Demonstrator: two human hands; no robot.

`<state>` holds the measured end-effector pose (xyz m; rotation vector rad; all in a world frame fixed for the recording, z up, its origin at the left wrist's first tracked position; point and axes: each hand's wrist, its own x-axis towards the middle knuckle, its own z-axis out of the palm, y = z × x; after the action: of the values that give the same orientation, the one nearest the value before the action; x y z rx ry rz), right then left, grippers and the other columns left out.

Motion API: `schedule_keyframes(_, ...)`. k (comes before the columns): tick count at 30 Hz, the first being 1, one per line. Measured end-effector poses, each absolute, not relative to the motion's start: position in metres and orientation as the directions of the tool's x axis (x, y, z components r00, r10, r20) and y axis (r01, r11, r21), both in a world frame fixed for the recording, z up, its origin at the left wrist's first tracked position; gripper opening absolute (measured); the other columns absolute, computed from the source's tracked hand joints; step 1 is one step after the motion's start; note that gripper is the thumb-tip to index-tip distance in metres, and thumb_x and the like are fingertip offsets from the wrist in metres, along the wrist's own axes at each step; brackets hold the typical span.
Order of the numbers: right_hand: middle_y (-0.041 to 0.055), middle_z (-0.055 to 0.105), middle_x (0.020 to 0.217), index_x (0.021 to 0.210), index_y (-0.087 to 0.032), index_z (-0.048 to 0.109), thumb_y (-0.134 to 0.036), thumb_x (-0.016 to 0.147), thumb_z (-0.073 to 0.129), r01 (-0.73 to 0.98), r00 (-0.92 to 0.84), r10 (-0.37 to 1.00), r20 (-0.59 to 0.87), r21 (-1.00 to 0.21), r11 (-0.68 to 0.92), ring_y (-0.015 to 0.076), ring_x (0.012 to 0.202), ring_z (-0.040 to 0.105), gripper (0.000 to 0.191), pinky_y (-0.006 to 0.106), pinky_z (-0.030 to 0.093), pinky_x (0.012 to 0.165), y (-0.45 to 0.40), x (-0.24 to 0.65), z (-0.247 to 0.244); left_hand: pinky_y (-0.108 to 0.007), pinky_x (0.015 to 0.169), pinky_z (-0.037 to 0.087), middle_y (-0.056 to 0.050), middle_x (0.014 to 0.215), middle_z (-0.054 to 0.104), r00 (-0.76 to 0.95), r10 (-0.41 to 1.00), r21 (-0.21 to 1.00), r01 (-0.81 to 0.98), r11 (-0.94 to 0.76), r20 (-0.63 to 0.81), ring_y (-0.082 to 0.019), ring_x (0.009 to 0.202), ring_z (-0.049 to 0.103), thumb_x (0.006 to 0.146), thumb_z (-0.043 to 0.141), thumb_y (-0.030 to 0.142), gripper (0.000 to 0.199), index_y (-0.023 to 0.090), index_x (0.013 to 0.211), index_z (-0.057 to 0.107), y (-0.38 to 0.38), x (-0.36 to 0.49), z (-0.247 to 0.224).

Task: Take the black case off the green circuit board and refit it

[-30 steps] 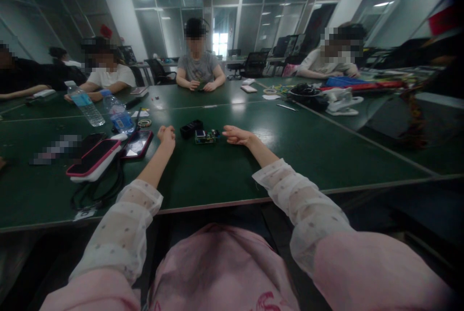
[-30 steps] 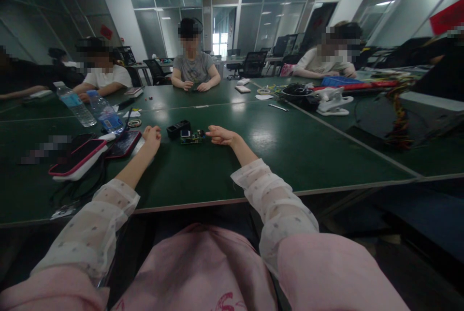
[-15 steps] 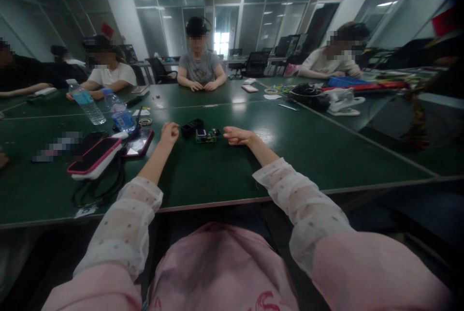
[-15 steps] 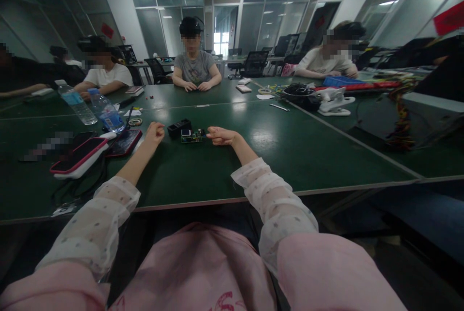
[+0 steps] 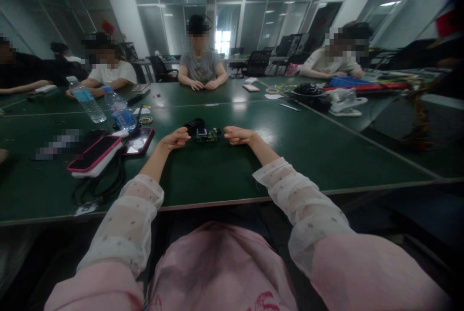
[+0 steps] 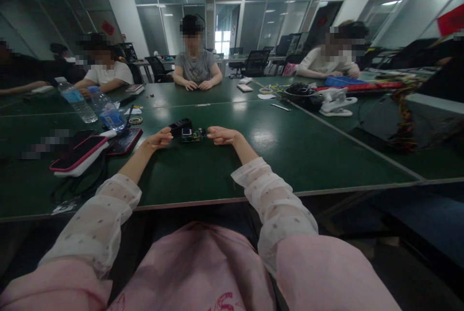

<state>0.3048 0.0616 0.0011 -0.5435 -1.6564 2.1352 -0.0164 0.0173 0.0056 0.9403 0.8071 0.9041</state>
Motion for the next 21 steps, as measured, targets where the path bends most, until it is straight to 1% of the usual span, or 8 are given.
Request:
schedule_keyframes(3,-0.0181,0.025,0.045,0.07,-0.023,0.022,-0.019,0.073,0.078,-0.069,-0.835,0.546,-0.07,-0.971,-0.229,-0.001,0.029,0.019,0.057,0.012,0.014,0.034,0.059,0.305,0.002,-0.007,0.027,0.009,0.013,0.051,0.02,0.433,0.873,0.892,-0.268,0.364,-0.226,0.002,0.027,0.021,0.063,0.069,-0.004,0.059,0.021,0.065,0.016,0.019,-0.019,0.003)
schedule_keyframes(7,-0.0182,0.024,0.046,0.071,-0.024,0.019,-0.02,0.073,0.077,-0.096,-0.812,0.582,-0.053,-0.97,-0.223,-0.0006,0.028,0.018,0.058,0.013,0.012,0.033,0.058,0.304,0.002,-0.007,0.026,0.008,0.013,0.051,0.023,0.5,0.82,0.879,-0.212,0.428,-0.279,0.001,0.027,0.024,0.063,0.071,-0.005,0.059,0.022,0.064,0.018,0.023,-0.02,0.0)
schedule_keyframes(12,-0.0182,0.019,0.046,0.071,-0.023,0.019,-0.022,0.077,0.074,-0.111,-0.808,0.587,-0.036,-0.971,-0.213,-0.0003,0.028,0.013,0.056,0.012,0.01,0.034,0.062,0.304,-0.001,-0.007,0.027,0.007,0.013,0.05,0.02,0.523,0.808,0.873,-0.22,0.435,-0.271,0.001,0.026,0.023,0.068,0.069,-0.004,0.056,0.022,0.064,0.02,0.028,-0.022,-0.002)
schedule_keyframes(17,-0.0181,0.021,0.045,0.071,-0.023,0.022,-0.023,0.077,0.075,-0.133,-0.818,0.575,-0.011,-0.969,-0.208,0.0001,0.029,0.013,0.053,0.011,0.013,0.033,0.065,0.304,-0.003,-0.007,0.028,0.006,0.013,0.051,0.019,0.505,0.811,0.865,-0.219,0.451,-0.295,0.001,0.026,0.023,0.068,0.068,-0.004,0.056,0.022,0.065,0.019,0.03,-0.023,-0.002)
schedule_keyframes(19,-0.0181,0.022,0.044,0.072,-0.023,0.023,-0.024,0.077,0.075,-0.139,-0.82,0.572,-0.006,-0.968,-0.21,0.0006,0.029,0.014,0.052,0.011,0.015,0.033,0.067,0.304,-0.004,-0.007,0.028,0.005,0.013,0.051,0.019,0.513,0.804,0.86,-0.217,0.462,-0.302,0.001,0.026,0.023,0.068,0.068,-0.004,0.057,0.022,0.065,0.018,0.029,-0.023,-0.001)
schedule_keyframes(21,-0.0174,0.024,0.045,0.073,-0.023,0.025,-0.025,0.076,0.076,-0.128,-0.817,0.577,-0.023,-0.967,-0.22,0.0011,0.029,0.02,0.052,0.01,0.017,0.032,0.069,0.302,-0.006,-0.007,0.028,0.005,0.013,0.051,0.019,0.522,0.801,0.858,-0.226,0.461,-0.294,0.001,0.026,0.022,0.069,0.068,-0.005,0.057,0.022,0.065,0.018,0.029,-0.022,0.0)
